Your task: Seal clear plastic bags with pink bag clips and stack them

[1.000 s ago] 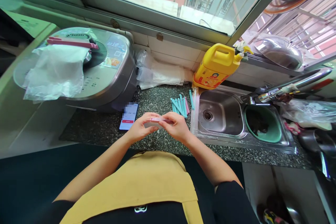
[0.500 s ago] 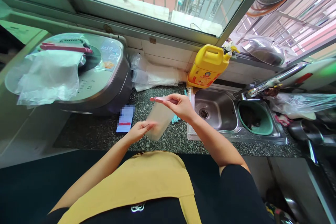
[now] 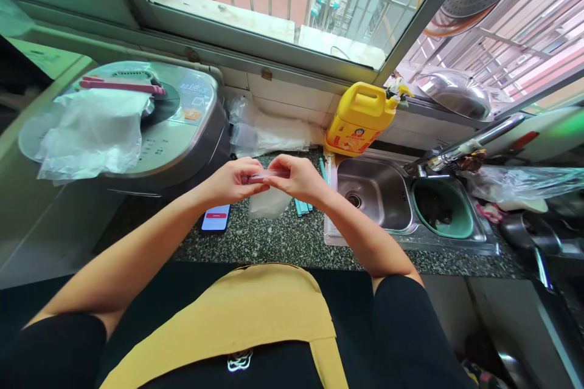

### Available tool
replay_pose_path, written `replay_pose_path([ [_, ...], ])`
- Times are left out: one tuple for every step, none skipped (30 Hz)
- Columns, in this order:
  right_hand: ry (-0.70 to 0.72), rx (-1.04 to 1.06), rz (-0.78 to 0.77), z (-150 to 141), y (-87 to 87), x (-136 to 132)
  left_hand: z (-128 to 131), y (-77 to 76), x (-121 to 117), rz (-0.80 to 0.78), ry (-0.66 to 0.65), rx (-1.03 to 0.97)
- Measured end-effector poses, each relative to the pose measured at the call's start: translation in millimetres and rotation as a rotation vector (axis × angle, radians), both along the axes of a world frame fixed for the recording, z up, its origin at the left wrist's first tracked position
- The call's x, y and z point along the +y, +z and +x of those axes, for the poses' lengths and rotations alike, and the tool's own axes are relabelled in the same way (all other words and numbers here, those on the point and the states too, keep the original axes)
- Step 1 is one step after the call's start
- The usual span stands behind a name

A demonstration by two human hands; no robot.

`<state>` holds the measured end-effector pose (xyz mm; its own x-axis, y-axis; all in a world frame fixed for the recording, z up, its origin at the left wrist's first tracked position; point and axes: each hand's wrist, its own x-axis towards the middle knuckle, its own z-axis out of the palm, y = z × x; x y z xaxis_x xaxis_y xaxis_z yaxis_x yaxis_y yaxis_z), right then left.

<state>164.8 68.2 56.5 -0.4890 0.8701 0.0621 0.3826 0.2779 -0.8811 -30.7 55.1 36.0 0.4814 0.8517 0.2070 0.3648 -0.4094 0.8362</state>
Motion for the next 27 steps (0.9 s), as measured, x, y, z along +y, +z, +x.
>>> replay_pose_path([
  [-0.014,0.055,0.003,2.9,-2.3,1.8,1.0,4.3,2.0,-0.019,0.004,-0.013],
  [-0.032,0.119,0.002,6.5,-6.5,3.4,1.5,6.5,3.0,-0.04,0.023,-0.04],
  [-0.046,0.181,-0.002,10.3,-12.6,4.6,1.4,7.5,3.3,-0.063,0.049,-0.072],
  [-0.062,0.237,-0.001,13.6,-20.9,5.3,0.8,7.8,3.3,-0.086,0.071,-0.103],
  [-0.075,0.271,0.003,15.8,-30.7,5.4,-0.1,8.0,3.3,-0.11,0.088,-0.128],
  [-0.089,0.288,0.016,16.8,-41.7,4.8,-1.1,8.4,3.4,-0.133,0.102,-0.15],
  [-0.121,0.289,0.038,16.5,-52.9,3.6,-1.9,9.3,3.6,-0.154,0.111,-0.166],
  [-0.15,0.271,0.044,15.2,-63.5,1.9,-2.6,10.6,4.0,-0.172,0.118,-0.178],
  [-0.179,0.265,0.05,13.3,-72.9,0.0,-3.2,12.2,4.4,-0.185,0.125,-0.185],
  [-0.193,0.259,0.055,11.4,-80.8,-2.2,-3.6,13.9,4.8,-0.192,0.133,-0.189],
  [-0.2,0.255,0.059,9.9,-87.0,-4.4,-4.0,15.5,5.1,-0.196,0.14,-0.192],
  [-0.199,0.255,0.064,9.0,-91.8,-6.7,-4.5,17.0,5.2,-0.2,0.146,-0.196],
  [-0.19,0.255,0.069,8.9,-95.5,-8.9,-5.0,18.2,5.2,-0.204,0.152,-0.199],
  [-0.182,0.254,0.071,9.5,-98.6,-11.3,-5.8,19.0,5.0,-0.206,0.159,-0.202],
  [-0.176,0.25,0.067,10.5,-101.5,-13.9,-6.6,19.6,4.9,-0.206,0.168,-0.208],
  [-0.171,0.242,0.054,11.9,-104.4,-16.6,-7.5,19.9,4.8,-0.202,0.178,-0.216],
  [-0.167,0.23,0.034,13.3,-107.6,-19.6,-8.5,19.9,4.8,-0.197,0.189,-0.226],
  [-0.167,0.216,0.012,14.6,-111.0,-22.6,-9.4,19.7,4.9,-0.192,0.199,-0.234],
  [-0.171,0.202,-0.009,15.7,-114.6,-25.6,-10.3,19.3,5.0,-0.19,0.206,-0.239],
  [-0.175,0.19,-0.024,16.4,-118.2,-28.6,-11.1,18.7,5.1,-0.19,0.212,-0.24],
  [-0.177,0.183,-0.03,16.9,-121.8,-31.3,-11.7,18.0,5.3,-0.192,0.215,-0.237],
  [-0.175,0.178,-0.029,17.1,-125.2,-33.7,-12.1,17.2,5.3,-0.196,0.217,-0.233],
  [-0.168,0.174,-0.022,17.2,-128.5,-36.0,-12.4,16.5,5.2,-0.198,0.219,-0.23],
  [-0.156,0.169,-0.014,17.2,-131.7,-38.0,-12.7,15.9,5.1,-0.2,0.221,-0.229],
  [-0.143,0.161,-0.008,17.3,-134.8,-40.0,-12.8,15.4,4.9,-0.201,0.222,-0.228],
  [-0.133,0.15,-0.003,17.6,-137.9,-42.0,-13.1,15.0,4.7,-0.202,0.224,-0.228],
  [-0.126,0.136,-0.001,18.1,-140.8,-43.9,-13.4,14.7,4.4,-0.203,0.226,-0.227],
])
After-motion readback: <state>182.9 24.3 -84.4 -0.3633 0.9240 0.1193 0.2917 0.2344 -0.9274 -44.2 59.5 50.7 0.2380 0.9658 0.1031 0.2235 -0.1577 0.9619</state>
